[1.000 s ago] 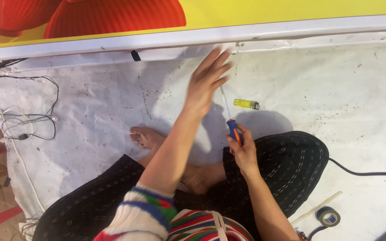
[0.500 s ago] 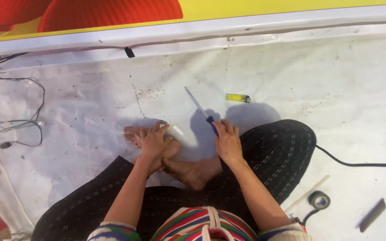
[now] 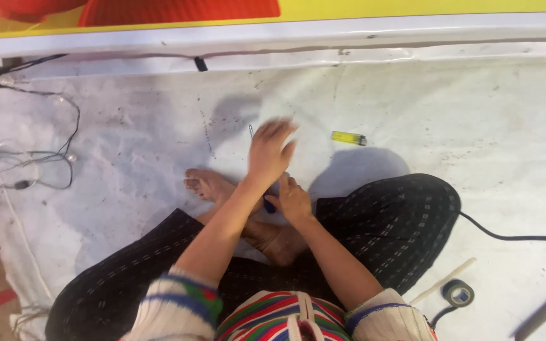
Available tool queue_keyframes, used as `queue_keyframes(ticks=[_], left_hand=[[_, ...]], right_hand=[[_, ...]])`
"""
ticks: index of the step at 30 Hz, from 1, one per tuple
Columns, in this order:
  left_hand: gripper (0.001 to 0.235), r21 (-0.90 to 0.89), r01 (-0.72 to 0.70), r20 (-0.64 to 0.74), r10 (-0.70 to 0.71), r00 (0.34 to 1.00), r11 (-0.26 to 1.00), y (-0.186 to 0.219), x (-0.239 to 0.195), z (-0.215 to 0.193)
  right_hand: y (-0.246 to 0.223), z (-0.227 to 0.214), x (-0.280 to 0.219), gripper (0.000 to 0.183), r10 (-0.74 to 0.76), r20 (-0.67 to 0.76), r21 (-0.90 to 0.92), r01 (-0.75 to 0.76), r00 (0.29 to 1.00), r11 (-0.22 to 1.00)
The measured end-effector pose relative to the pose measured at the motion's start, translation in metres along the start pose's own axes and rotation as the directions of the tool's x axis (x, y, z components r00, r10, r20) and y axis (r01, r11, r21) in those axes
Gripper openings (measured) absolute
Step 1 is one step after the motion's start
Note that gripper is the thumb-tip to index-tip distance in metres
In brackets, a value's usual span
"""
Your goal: Assembling the lower section of a display frame using a screwdriver to fasten components.
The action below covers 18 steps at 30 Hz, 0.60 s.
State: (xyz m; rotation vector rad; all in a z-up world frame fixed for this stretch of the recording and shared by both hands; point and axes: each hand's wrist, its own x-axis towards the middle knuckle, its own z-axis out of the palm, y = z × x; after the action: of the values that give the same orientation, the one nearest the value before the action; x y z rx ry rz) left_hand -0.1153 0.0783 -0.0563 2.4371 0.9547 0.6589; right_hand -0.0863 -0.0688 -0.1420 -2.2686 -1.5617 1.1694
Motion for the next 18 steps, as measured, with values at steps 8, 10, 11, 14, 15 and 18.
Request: queue_keyframes(ticks=[8,10,11,14,15,18], left_hand=[[0.06,0.247,-0.053,0.1,0.029,0.995,0.967,0.014,0.15,0.05],[0.059,0.267,0.03,0.26,-0.102,0.96,0.963,-0.007,0.168,0.073],[0.059,0.265,0.028,0.267,-0.101,0.958,0.964,-0.012,0.17,0.076],[0.048,0.158,0.121,0.316,-0.167,0.934,0.98,-0.025,0.172,0.081],[0.045,0.192,0.092,0.32,-0.151,0.935,0.977,-0.026,0.172,0.079],[0.041,0.242,0.061,0.329,-0.142,0.934,0.968,-0.033,0.168,0.085]], right_hand=[[0.005,0.031,0.012,0.085,-0.068,-0.185,0.27,0.117,0.98,0.956],[0.013,0.031,0.013,0.047,-0.011,-0.15,0.347,0.063,0.989,0.936],[0.015,0.02,0.011,0.047,-0.005,-0.148,0.352,0.057,0.989,0.934],[0.016,-0.034,-0.001,0.038,0.146,-0.052,0.561,-0.091,0.988,0.823],[0.012,-0.069,-0.007,0.04,0.274,0.116,0.739,-0.267,0.955,0.618],[0.033,-0.121,-0.026,0.037,0.359,0.123,0.844,-0.288,0.925,0.452]])
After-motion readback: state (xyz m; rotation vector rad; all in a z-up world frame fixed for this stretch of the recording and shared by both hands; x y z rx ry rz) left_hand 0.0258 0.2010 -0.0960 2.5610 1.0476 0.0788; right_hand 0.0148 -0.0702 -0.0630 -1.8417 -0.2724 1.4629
